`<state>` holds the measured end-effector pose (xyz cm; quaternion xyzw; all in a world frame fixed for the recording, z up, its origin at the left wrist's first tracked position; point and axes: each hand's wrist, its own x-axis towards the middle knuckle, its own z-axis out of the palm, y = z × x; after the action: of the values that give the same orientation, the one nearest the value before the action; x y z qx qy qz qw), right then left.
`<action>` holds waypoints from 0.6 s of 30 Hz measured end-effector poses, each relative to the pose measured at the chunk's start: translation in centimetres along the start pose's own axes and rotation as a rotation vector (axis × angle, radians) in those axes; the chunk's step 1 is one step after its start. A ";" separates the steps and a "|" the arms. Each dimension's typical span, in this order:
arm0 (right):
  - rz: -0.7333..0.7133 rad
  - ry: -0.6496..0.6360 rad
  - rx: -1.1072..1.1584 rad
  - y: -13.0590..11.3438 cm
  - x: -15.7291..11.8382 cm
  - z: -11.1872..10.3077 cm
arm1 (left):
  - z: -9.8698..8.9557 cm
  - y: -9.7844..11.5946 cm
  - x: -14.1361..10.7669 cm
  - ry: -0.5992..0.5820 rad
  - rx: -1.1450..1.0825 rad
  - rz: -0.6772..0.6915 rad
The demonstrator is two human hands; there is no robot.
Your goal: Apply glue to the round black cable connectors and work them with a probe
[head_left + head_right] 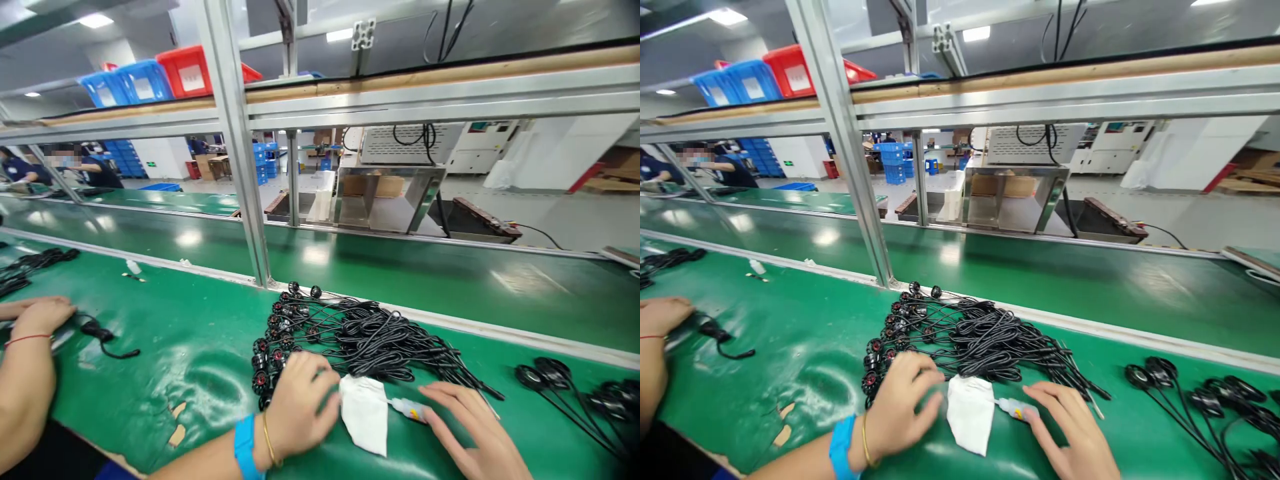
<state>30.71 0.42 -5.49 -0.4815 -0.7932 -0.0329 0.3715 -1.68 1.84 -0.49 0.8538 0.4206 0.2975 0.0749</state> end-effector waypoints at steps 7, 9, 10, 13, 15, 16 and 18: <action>0.124 0.242 -0.050 0.7 -0.1 -0.9 | -6.2 -5.4 0.4 -0.181 0.036 -0.102; 0.147 0.266 -0.079 0.9 -0.2 -0.6 | -5.4 -5.9 -0.9 -0.221 0.082 -0.043; 0.151 0.272 -0.095 1.0 -0.1 -0.5 | -4.8 -6.0 -1.5 -0.227 0.121 -0.028; 0.128 0.259 -0.144 0.9 0.9 -0.3 | -2.9 -6.5 -2.9 -0.198 0.250 -0.023; 0.096 0.215 -0.163 0.6 2.3 -0.1 | -2.2 -6.9 -3.1 -0.165 0.308 -0.050; 0.080 0.183 -0.168 0.3 3.2 0.0 | -2.1 -7.2 -3.1 -0.155 0.321 -0.065; 0.056 0.114 -0.172 -0.2 5.3 0.3 | -2.2 -7.6 -2.9 -0.148 0.319 -0.090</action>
<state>29.01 4.36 -2.34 -0.5308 -0.7512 -0.1180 0.3742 -9.39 4.18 -2.85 0.8547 0.4937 0.1595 -0.0176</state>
